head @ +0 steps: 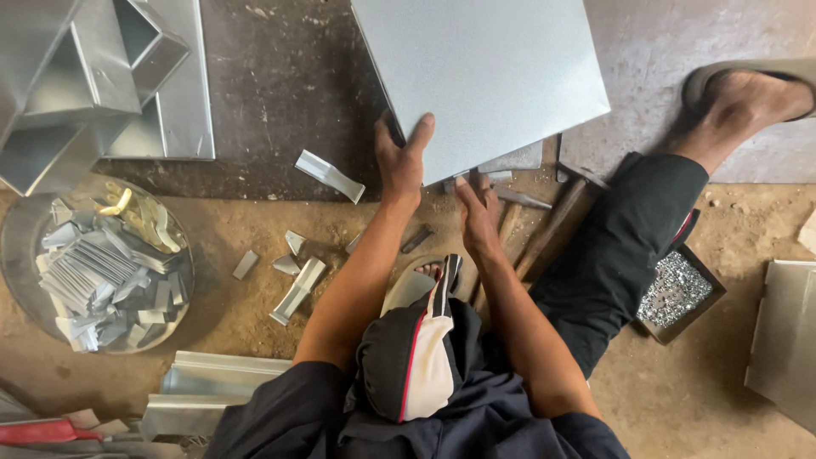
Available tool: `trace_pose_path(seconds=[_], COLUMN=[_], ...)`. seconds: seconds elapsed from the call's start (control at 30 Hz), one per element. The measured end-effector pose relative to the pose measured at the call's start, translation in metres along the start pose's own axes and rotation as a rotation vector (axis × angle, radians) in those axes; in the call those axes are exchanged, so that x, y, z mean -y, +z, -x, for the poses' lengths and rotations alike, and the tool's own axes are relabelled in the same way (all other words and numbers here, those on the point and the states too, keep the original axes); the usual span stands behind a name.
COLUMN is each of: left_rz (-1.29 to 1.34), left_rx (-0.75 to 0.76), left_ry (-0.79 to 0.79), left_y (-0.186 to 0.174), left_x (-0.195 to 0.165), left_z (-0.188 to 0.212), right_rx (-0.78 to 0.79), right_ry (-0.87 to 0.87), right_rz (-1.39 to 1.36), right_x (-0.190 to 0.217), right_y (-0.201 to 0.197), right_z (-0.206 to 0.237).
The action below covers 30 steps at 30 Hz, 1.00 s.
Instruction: The person sits on the floor and uses a hammer to bend and secure metal tabs on a rectangular metal box. They repeatedly position the box, strike the tabs with a hammer, and adjust the piece to complete the assembly.
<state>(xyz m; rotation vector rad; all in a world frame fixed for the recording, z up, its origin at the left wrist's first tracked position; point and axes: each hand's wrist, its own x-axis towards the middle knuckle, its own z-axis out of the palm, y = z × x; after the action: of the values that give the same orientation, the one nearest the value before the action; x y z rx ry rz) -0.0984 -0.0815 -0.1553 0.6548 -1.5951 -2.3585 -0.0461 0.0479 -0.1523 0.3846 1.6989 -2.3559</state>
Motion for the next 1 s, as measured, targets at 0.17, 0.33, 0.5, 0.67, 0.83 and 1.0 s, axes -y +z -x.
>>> trace_pose_path(seconds=[0.17,0.33,0.5,0.67,0.83,1.0], left_rz=[-0.083,-0.054,-0.03,0.003,-0.051,-0.836], left_rx=[0.022,0.014,-0.006,0.016,0.067,-0.067], left_ry=[-0.005,-0.016,-0.05,-0.053,0.028,0.886], left_y=[0.002,0.0,0.008,0.052,0.094,0.079], left_x=[-0.001,0.0,0.0,-0.001,-0.005,-0.01], left_z=[-0.001,-0.002,0.003,-0.015,-0.039,-0.046], right_rx=[-0.047,-0.214,-0.176,-0.217,-0.154,-0.584], right_ry=[-0.048,0.123,0.096,0.077,0.024,-0.308], right_rz=[0.051,0.398,0.527,0.796,0.873,1.121], right_x=[0.002,0.004,0.021,0.058,0.077,0.041], right_y=[0.003,-0.007,-0.019,-0.037,-0.074,-0.136], right_z=[-0.018,-0.012,-0.008,-0.037,-0.052,0.001])
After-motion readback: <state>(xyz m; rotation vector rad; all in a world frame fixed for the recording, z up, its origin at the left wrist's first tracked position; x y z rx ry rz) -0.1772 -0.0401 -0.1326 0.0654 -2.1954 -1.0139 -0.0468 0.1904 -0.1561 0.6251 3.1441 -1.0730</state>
